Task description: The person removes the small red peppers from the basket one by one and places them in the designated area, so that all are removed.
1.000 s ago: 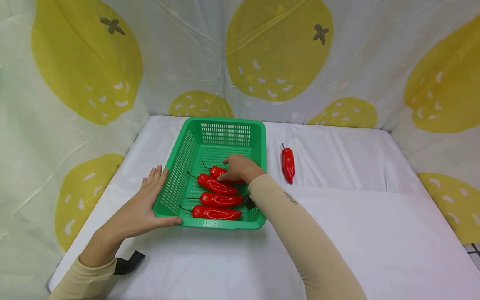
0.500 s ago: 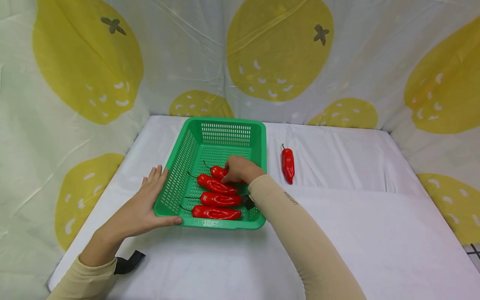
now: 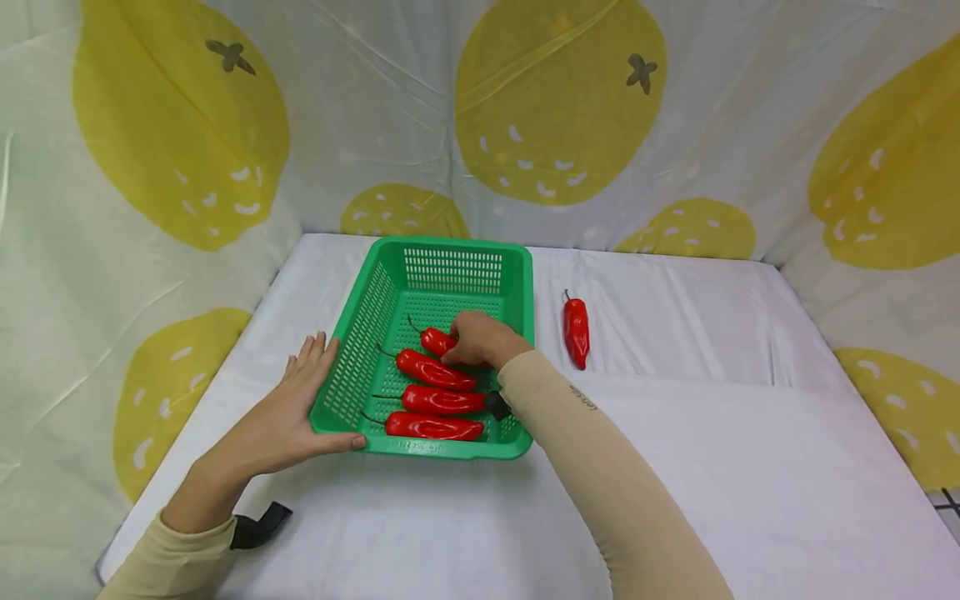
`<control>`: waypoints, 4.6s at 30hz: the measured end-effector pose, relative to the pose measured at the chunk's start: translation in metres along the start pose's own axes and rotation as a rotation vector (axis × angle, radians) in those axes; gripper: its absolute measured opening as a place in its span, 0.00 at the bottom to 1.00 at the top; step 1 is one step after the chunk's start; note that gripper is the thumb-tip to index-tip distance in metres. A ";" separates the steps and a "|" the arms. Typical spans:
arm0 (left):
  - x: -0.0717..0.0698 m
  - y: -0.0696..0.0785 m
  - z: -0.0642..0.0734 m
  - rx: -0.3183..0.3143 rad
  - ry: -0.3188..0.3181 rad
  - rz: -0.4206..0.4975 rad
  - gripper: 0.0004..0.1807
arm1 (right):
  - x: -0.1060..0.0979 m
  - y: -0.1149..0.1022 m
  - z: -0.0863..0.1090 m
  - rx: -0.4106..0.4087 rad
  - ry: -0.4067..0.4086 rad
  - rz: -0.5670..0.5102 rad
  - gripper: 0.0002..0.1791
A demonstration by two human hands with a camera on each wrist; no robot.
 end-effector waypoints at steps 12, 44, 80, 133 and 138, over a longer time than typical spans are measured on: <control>-0.002 0.001 0.000 0.000 -0.005 0.009 0.75 | -0.039 -0.007 0.011 -0.021 0.132 -0.029 0.22; 0.000 0.003 0.000 0.018 0.011 0.044 0.73 | -0.118 0.141 0.104 0.372 0.448 -0.117 0.29; 0.000 0.003 0.000 0.005 0.008 0.046 0.74 | -0.072 0.212 0.114 0.450 0.495 -0.189 0.66; 0.002 -0.001 -0.001 -0.001 0.003 0.058 0.73 | -0.023 -0.013 0.013 0.041 0.090 -0.024 0.58; 0.002 0.002 -0.002 0.007 0.000 0.067 0.74 | -0.003 -0.007 0.008 0.070 0.031 -0.019 0.54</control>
Point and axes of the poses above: each hand's wrist, its own z-axis away from the middle knuckle, its own x-axis out of the palm, y = z × x, the point moved 7 cm from there along -z, towards the middle knuckle, and after that the axes turned 5 degrees about -x, right-handed, at the moved point
